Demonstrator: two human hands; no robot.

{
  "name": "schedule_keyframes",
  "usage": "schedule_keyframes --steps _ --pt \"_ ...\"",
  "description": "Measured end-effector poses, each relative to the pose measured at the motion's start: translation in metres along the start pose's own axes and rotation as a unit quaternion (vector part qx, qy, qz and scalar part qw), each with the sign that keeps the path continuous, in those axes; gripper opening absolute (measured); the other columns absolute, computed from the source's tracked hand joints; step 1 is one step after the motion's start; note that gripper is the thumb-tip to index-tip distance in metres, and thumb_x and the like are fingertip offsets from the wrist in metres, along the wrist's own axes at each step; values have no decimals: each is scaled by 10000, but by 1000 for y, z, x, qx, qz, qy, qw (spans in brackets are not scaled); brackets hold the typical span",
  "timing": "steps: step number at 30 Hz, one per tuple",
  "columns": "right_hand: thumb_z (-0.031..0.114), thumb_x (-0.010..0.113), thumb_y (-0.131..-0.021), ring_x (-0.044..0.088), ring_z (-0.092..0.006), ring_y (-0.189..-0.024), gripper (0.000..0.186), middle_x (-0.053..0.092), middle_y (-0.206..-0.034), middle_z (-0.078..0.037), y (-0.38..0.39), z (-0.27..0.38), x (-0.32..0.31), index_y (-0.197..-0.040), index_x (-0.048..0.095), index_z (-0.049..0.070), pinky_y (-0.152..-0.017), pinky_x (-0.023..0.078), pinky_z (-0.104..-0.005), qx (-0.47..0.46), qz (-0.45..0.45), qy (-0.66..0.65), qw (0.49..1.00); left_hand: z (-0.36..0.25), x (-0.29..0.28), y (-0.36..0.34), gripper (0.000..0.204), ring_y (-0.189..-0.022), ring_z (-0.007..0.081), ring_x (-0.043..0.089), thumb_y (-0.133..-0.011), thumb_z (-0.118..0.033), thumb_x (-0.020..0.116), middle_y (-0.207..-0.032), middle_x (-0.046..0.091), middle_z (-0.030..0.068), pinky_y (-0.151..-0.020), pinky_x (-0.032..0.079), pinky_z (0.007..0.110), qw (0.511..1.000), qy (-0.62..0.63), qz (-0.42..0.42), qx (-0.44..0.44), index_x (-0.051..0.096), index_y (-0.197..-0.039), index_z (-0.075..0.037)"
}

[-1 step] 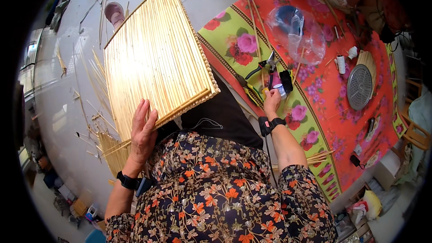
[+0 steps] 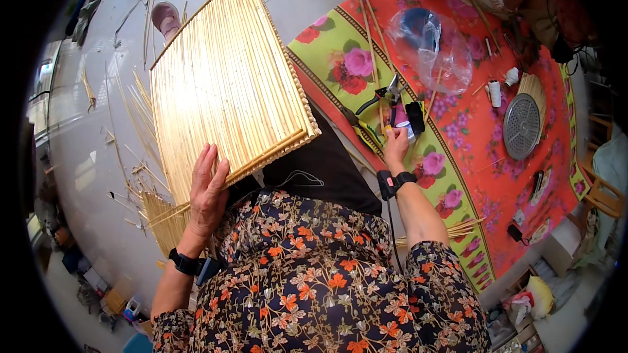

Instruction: The person weaves thin bamboo strips into a rectangular frame, securing the edges with thread and a needle. They use pliers to trim excess material and a measuring tape to check dimensions. The person works on the object while seated on the floor.

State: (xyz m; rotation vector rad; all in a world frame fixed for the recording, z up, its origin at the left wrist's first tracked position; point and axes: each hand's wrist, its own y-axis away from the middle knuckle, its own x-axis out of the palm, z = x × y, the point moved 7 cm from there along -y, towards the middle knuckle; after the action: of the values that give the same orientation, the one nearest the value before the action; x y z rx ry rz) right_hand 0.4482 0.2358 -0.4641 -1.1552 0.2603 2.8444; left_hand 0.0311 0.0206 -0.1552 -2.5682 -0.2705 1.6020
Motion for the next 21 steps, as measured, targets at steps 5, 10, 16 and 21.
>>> schedule_keyframes --steps 5,10,16,21 --pt "168 617 -959 625 -143 -685 148 640 -853 -42 -4 93 -14 -1024 576 41 -590 541 -267 79 194 -274 939 0 8 4 573 -1321 409 478 -759 130 609 -1401 525 200 -1097 405 485 1000 -13 5 0 633 -1274 -120" --pt "194 614 -957 659 -133 -704 169 635 -826 -36 37 246 -40 -1014 596 36 -546 570 -283 175 388 -463 777 -6 12 8 500 -1333 377 463 -801 16 655 -1415 507 178 -1100 391 477 999 -41 29 13 653 -1260 -183" --pt "229 713 -896 561 -47 -578 193 585 -730 21 66 301 -61 -888 602 72 -457 433 -183 56 423 -288 857 -31 12 12 466 -1355 338 439 -854 -105 645 -1451 469 152 -1125 347 465 994 -79 54 48 637 -1294 -257" --pt "180 777 -828 513 -27 -674 227 555 -777 48 63 299 -70 -869 577 80 -557 417 -190 -2 399 -281 873 -46 7 8 413 -1364 323 422 -893 -169 613 -1469 446 139 -1129 340 457 988 -122 63 70 649 -1286 -290"
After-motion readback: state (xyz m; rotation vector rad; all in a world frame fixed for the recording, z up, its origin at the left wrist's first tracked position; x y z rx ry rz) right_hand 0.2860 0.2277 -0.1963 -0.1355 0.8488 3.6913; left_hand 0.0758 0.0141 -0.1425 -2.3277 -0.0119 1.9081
